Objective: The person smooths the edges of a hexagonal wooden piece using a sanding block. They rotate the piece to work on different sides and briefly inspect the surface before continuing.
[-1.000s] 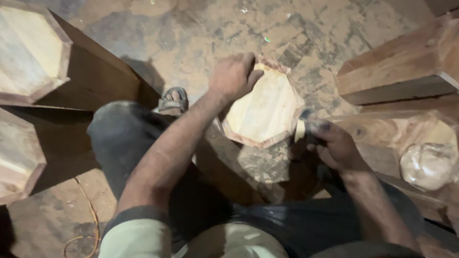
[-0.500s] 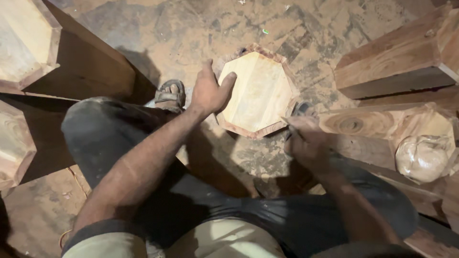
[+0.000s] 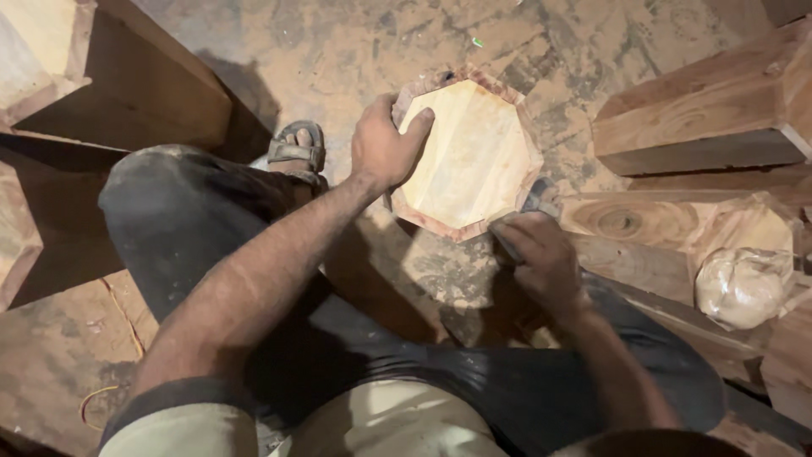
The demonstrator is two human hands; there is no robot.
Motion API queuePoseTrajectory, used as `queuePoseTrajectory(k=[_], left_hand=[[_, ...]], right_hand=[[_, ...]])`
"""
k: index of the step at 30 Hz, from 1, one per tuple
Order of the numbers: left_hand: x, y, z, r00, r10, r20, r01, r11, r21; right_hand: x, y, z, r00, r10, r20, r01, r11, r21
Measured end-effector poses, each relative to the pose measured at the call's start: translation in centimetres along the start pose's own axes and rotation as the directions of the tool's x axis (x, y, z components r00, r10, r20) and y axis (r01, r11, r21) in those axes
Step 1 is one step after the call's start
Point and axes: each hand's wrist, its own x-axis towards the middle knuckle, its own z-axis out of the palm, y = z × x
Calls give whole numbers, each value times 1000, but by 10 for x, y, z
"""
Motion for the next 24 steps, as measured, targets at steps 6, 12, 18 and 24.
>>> queuePoseTrajectory(k=[6, 12, 18, 24], left_hand=[[0, -3, 3, 999, 48, -13, -48, 999, 4], [0, -4, 5, 983, 157, -97, -158, 987, -4], [-1, -6, 7, 999, 49, -13, -49, 999, 9], [3, -4, 9, 991, 115, -72, -116, 993, 0]], right_hand=[[2, -10, 5, 997, -63, -51, 57, 991, -123], [6, -13, -3, 999, -21, 26, 22, 999, -33], [5, -23, 15, 997, -76, 23, 79, 983, -166], [8, -16, 17, 993, -120, -11, 119, 989, -90]])
